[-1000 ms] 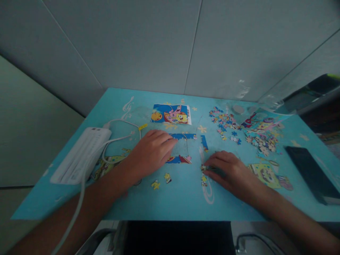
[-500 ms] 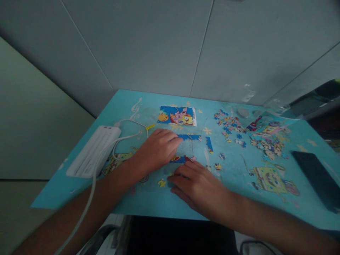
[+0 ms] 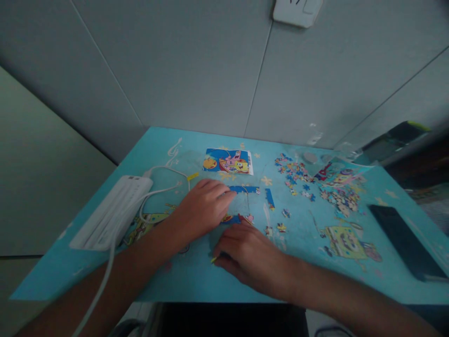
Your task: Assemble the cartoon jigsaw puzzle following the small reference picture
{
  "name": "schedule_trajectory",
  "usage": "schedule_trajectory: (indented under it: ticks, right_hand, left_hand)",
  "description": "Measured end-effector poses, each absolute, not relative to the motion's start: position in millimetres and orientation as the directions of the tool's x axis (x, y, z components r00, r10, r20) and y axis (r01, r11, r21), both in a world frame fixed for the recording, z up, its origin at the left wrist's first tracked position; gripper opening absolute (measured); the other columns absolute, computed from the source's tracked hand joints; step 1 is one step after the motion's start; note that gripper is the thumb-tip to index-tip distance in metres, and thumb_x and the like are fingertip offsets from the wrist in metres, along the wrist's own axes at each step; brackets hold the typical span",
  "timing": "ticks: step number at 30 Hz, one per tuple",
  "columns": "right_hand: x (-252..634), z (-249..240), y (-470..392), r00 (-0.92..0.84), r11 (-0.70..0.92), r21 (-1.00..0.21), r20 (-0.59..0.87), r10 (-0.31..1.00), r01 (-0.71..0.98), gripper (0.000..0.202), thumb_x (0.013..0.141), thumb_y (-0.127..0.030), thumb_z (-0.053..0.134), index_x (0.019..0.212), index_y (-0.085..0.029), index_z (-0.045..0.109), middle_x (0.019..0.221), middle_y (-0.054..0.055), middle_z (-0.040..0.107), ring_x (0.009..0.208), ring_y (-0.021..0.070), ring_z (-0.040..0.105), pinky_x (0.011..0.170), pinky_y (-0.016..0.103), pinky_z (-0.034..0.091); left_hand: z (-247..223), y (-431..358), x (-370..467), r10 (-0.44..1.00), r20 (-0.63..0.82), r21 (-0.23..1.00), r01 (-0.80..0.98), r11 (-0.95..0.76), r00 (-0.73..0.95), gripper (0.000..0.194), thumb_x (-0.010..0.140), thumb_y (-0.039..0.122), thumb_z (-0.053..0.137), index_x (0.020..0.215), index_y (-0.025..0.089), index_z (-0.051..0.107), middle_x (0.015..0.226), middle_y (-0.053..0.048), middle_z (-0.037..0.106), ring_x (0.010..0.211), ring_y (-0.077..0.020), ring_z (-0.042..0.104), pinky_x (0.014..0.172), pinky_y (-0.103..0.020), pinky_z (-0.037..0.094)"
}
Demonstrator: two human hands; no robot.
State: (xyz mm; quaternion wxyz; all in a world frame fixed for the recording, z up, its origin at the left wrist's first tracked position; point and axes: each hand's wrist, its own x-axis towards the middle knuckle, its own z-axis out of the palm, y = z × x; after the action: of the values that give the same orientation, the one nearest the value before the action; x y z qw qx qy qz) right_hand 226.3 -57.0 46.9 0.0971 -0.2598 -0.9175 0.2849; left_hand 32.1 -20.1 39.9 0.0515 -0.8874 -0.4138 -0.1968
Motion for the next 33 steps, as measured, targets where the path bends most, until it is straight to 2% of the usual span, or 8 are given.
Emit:
schedule_trajectory:
  ticks: [2, 4, 7, 10, 14, 21, 28, 33]
  right_hand:
    - [238.6, 47.7, -51.7, -0.823, 0.628, -0.669, 0.042, 0.566, 0.398, 0.007, 0.095, -0.023, 0.068, 0.092, -0.021, 0.073, 0.089, 0.001, 0.074, 0.088, 0.0167, 0.069, 0.103, 0.04, 0.044]
    - [253.5, 48.1, -43.9, -0.748, 0.527, -0.743, 0.054, 0.661, 0.413, 0.007, 0.096, -0.023, 0.067, 0.097, -0.021, 0.074, 0.089, 0.001, 0.074, 0.084, 0.0157, 0.067, 0.091, 0.034, 0.051]
    - [272.5, 45.7, -31.5, -0.559, 0.381, -0.823, 0.095, 0.823, 0.421, 0.017, 0.097, -0.027, 0.065, 0.111, -0.024, 0.075, 0.089, 0.002, 0.072, 0.078, 0.0151, 0.064, 0.073, 0.029, 0.052]
    - [279.8, 38.9, -24.4, -0.413, 0.283, -0.894, 0.125, 0.902, 0.347, 0.021, 0.095, -0.032, 0.068, 0.113, -0.025, 0.077, 0.084, 0.002, 0.07, 0.073, 0.0147, 0.062, 0.067, 0.029, 0.052]
    - [276.5, 33.2, -25.0, -0.343, 0.16, -0.958, 0.071, 0.937, 0.238, 0.025, 0.088, -0.036, 0.076, 0.109, -0.023, 0.079, 0.082, 0.001, 0.072, 0.071, 0.0143, 0.063, 0.068, 0.029, 0.054]
    - [277.4, 34.7, -32.8, -0.367, 0.267, -0.946, 0.187, 0.911, 0.182, 0.024, 0.089, -0.033, 0.077, 0.112, -0.029, 0.079, 0.088, 0.002, 0.076, 0.08, 0.0167, 0.069, 0.076, 0.033, 0.057]
    - [278.3, 38.0, -35.7, -0.435, 0.353, -0.903, 0.223, 0.872, 0.245, 0.029, 0.095, -0.025, 0.069, 0.123, -0.031, 0.075, 0.097, 0.003, 0.078, 0.087, 0.0186, 0.072, 0.079, 0.033, 0.058]
    - [281.1, 34.1, -34.5, -0.446, 0.461, -0.834, 0.304, 0.842, 0.302, 0.027, 0.097, -0.025, 0.067, 0.122, -0.031, 0.074, 0.097, 0.002, 0.077, 0.085, 0.0177, 0.071, 0.078, 0.032, 0.058]
  left_hand:
    - [40.1, -20.4, 32.4, 0.717, 0.377, 0.088, 0.747, -0.659, 0.587, 0.023, 0.102, 0.02, 0.05, 0.117, 0.014, 0.067, 0.106, -0.009, 0.069, 0.105, -0.0245, 0.061, 0.095, -0.043, 0.047]
    - [39.4, -21.2, 33.3, 0.719, 0.363, 0.112, 0.738, -0.665, 0.593, 0.023, 0.102, 0.02, 0.051, 0.118, 0.014, 0.066, 0.108, -0.01, 0.069, 0.106, -0.025, 0.061, 0.096, -0.044, 0.047]
    - [36.2, -23.9, 37.6, 0.721, 0.358, 0.171, 0.718, -0.675, 0.593, 0.021, 0.101, 0.02, 0.053, 0.117, 0.016, 0.066, 0.109, -0.009, 0.069, 0.108, -0.0254, 0.061, 0.096, -0.045, 0.047]
    - [32.2, -28.2, 45.4, 0.719, 0.354, 0.266, 0.673, -0.69, 0.598, 0.018, 0.101, 0.025, 0.055, 0.113, 0.018, 0.067, 0.104, -0.007, 0.069, 0.103, -0.0245, 0.062, 0.091, -0.044, 0.048]
    - [30.1, -33.1, 54.6, 0.725, 0.344, 0.449, 0.574, -0.685, 0.597, 0.017, 0.102, 0.03, 0.056, 0.101, 0.017, 0.067, 0.095, -0.005, 0.069, 0.094, -0.0211, 0.063, 0.086, -0.039, 0.049]
    - [36.5, -35.1, 56.2, 0.837, 0.322, 0.764, 0.4, -0.506, 0.442, 0.014, 0.101, 0.026, 0.057, 0.098, 0.021, 0.07, 0.09, 0.0, 0.07, 0.087, -0.0136, 0.064, 0.08, -0.028, 0.049]
    - [43.9, -37.8, 60.1, 0.922, 0.169, 0.885, 0.359, -0.298, 0.347, 0.019, 0.102, 0.029, 0.054, 0.097, 0.022, 0.072, 0.091, 0.002, 0.073, 0.086, -0.0131, 0.068, 0.078, -0.025, 0.051]
    - [46.8, -38.8, 60.1, 0.932, 0.066, 0.902, 0.377, -0.209, 0.357, 0.025, 0.102, 0.033, 0.052, 0.094, 0.02, 0.071, 0.085, 0.001, 0.072, 0.08, -0.014, 0.067, 0.072, -0.025, 0.05]
